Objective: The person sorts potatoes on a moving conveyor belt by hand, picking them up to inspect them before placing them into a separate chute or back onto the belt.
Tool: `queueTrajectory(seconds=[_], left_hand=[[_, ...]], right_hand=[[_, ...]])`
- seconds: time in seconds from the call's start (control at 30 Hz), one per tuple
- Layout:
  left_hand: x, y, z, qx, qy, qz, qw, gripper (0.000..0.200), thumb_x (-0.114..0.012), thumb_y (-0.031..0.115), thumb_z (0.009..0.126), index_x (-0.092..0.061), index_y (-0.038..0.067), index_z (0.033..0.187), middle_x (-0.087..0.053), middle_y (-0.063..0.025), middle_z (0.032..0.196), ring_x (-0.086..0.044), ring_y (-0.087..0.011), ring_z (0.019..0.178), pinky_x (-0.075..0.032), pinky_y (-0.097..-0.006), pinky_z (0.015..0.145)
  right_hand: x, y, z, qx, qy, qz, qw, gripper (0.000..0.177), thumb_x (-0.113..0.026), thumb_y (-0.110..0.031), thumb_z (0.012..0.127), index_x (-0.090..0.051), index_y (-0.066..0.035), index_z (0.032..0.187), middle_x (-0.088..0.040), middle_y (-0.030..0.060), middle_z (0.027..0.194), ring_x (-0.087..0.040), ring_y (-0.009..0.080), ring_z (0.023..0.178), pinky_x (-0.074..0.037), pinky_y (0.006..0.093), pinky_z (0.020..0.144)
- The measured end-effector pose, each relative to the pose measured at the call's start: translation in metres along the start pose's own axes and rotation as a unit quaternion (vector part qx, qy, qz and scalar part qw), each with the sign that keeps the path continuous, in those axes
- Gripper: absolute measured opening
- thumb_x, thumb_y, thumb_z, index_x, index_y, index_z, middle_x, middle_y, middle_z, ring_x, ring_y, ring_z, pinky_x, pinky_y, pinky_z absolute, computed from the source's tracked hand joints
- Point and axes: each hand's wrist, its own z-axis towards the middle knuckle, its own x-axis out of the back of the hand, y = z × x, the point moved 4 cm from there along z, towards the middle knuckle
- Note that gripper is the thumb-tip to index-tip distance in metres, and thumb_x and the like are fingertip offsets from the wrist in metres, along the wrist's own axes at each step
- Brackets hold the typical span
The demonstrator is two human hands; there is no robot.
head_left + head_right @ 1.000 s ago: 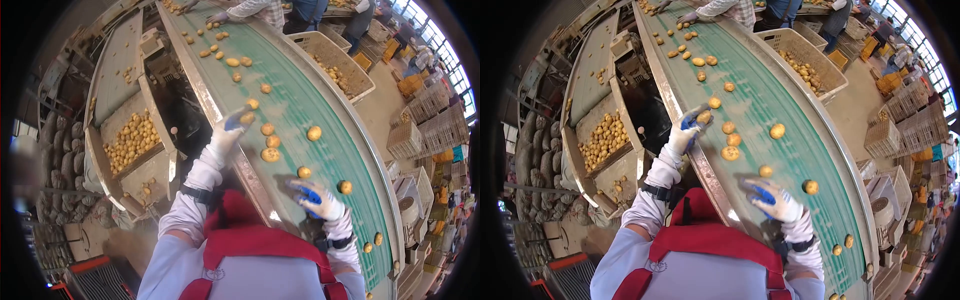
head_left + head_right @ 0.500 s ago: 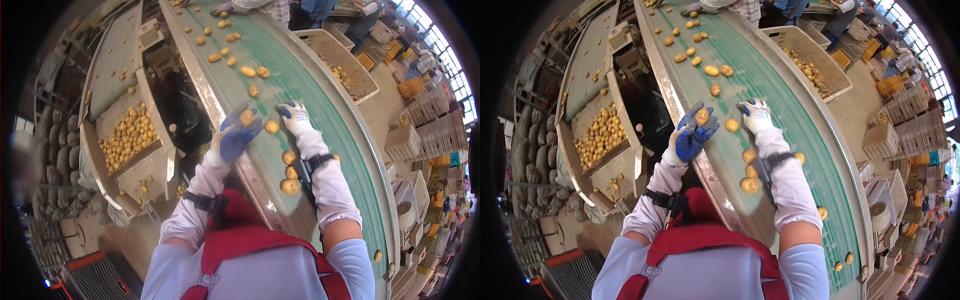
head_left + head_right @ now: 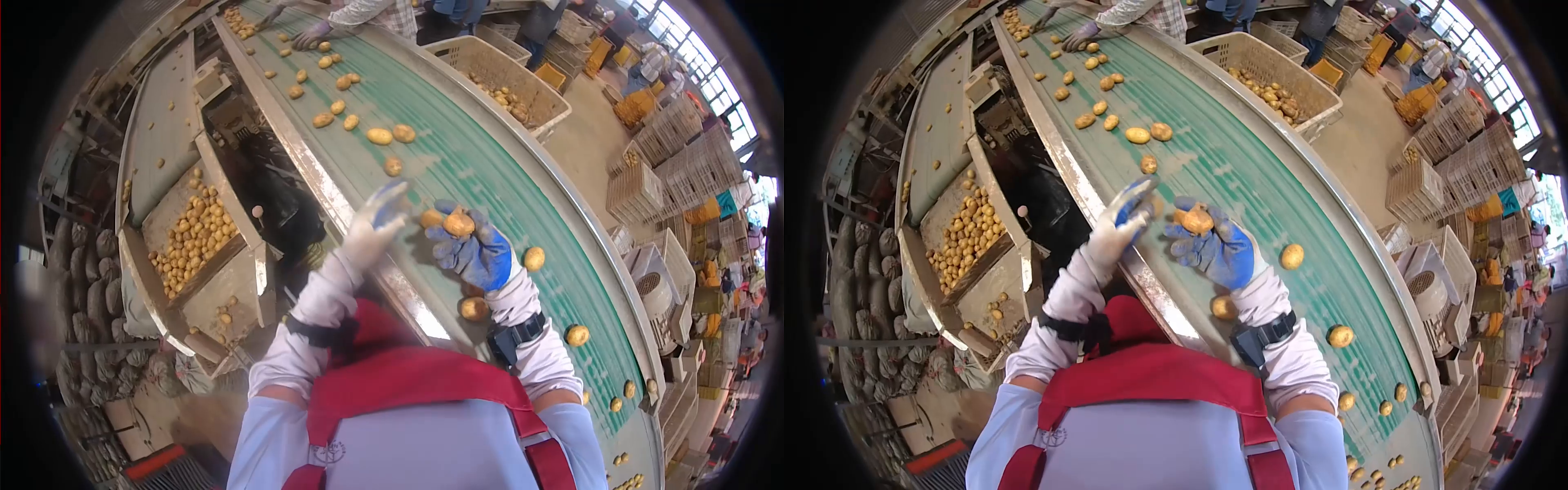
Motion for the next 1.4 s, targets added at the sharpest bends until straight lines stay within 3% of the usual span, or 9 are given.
queueTrajectory(seconds=[0.03,0.1,0.2,0.27,0.4,0.5,1.0,1.33,1.4], left_hand=[[-0.013,0.038,-0.017,0.016,0.022,-0.046,0.999,0.061,-0.062,0.004,0.085,-0.043,0.001,0.143,-0.044,-0.0152,0.146,-0.044,-0.0227,0.133,-0.036,-0.0331,0.109],[-0.026,0.078,-0.035,-0.113,-0.014,0.193,0.975,0.074,-0.073,0.012,0.074,-0.044,0.0,0.141,-0.044,-0.0232,0.144,-0.043,-0.0347,0.135,-0.034,-0.0395,0.111],[-0.047,0.083,-0.056,-0.14,-0.053,0.255,0.955,0.07,-0.072,0.008,0.073,-0.046,0.003,0.139,-0.054,-0.0222,0.132,-0.051,-0.0358,0.125,-0.04,-0.0394,0.105],[-0.037,0.073,-0.07,-0.089,-0.044,0.181,0.978,0.064,-0.071,0.006,0.074,-0.05,0.003,0.134,-0.057,-0.0203,0.125,-0.056,-0.0347,0.118,-0.044,-0.0384,0.1],[0.006,0.055,-0.062,-0.076,0.048,0.193,0.977,0.045,-0.068,0.001,0.075,-0.061,0.009,0.119,-0.064,-0.0144,0.108,-0.066,-0.0324,0.093,-0.054,-0.0361,0.077],[0.027,0.054,-0.037,-0.12,0.093,0.265,0.952,0.032,-0.071,0.005,0.077,-0.063,0.006,0.108,-0.063,-0.0145,0.1,-0.064,-0.0341,0.093,-0.052,-0.0386,0.082],[0.055,-0.014,0.041,-0.032,0.053,0.292,0.955,0.026,-0.071,0.016,0.08,-0.066,0.008,0.104,-0.065,-0.0143,0.095,-0.064,-0.0362,0.089,-0.052,-0.042,0.078],[0.069,-0.026,0.061,-0.005,0.034,0.281,0.959,0.03,-0.072,0.014,0.079,-0.067,0.008,0.107,-0.066,-0.013,0.098,-0.065,-0.0341,0.09,-0.053,-0.0385,0.078],[0.068,-0.025,0.061,-0.014,0.028,0.265,0.964,0.031,-0.072,0.013,0.078,-0.067,0.009,0.108,-0.066,-0.0122,0.097,-0.065,-0.0332,0.089,-0.053,-0.038,0.078]], right_hand=[[-0.004,0.005,-0.008,0.01,0.04,-0.037,0.998,0.065,-0.054,-0.039,0.096,-0.033,-0.003,0.146,-0.056,0.0216,0.129,-0.062,0.0327,0.106,-0.05,0.0436,0.089],[-0.014,0.018,-0.017,0.018,0.175,-0.114,0.978,0.056,-0.048,-0.041,0.1,-0.04,-0.003,0.141,-0.058,0.0153,0.127,-0.061,0.0293,0.109,-0.05,0.0409,0.091],[-0.021,0.063,-0.027,-0.011,0.199,-0.096,0.975,0.051,-0.045,-0.041,0.102,-0.044,-0.003,0.137,-0.057,0.0116,0.127,-0.058,0.0256,0.114,-0.048,0.0395,0.094],[-0.018,0.066,-0.028,-0.036,0.077,-0.063,0.994,0.053,-0.049,-0.036,0.102,-0.042,-0.003,0.142,-0.056,0.0125,0.131,-0.057,0.0247,0.117,-0.044,0.0353,0.101],[-0.039,0.041,-0.026,-0.135,0.084,-0.487,0.859,0.058,-0.051,-0.038,0.1,-0.04,-0.006,0.146,-0.06,0.0097,0.125,-0.056,0.0164,0.114,-0.044,0.0341,0.099],[0.002,0.025,-0.03,-0.091,0.116,-0.713,0.686,0.05,-0.056,-0.032,0.093,-0.052,-0.009,0.138,-0.057,0.0164,0.132,-0.054,0.029,0.122,-0.04,0.039,0.104],[0.036,-0.06,0.147,-0.01,0.035,-0.83,0.557,0.045,-0.058,-0.033,0.093,-0.055,-0.008,0.131,-0.059,0.0178,0.127,-0.054,0.0348,0.116,-0.042,0.0406,0.101],[0.136,-0.11,0.312,-0.072,0.112,-0.878,0.46,0.059,-0.062,-0.04,0.086,-0.048,-0.019,0.14,-0.043,0.0174,0.147,-0.04,0.0368,0.135,-0.033,0.0435,0.112],[0.151,-0.12,0.334,-0.082,0.19,-0.904,0.375,0.065,-0.061,-0.038,0.087,-0.039,-0.024,0.146,-0.036,0.0151,0.153,-0.034,0.0355,0.14,-0.031,0.0458,0.114]])
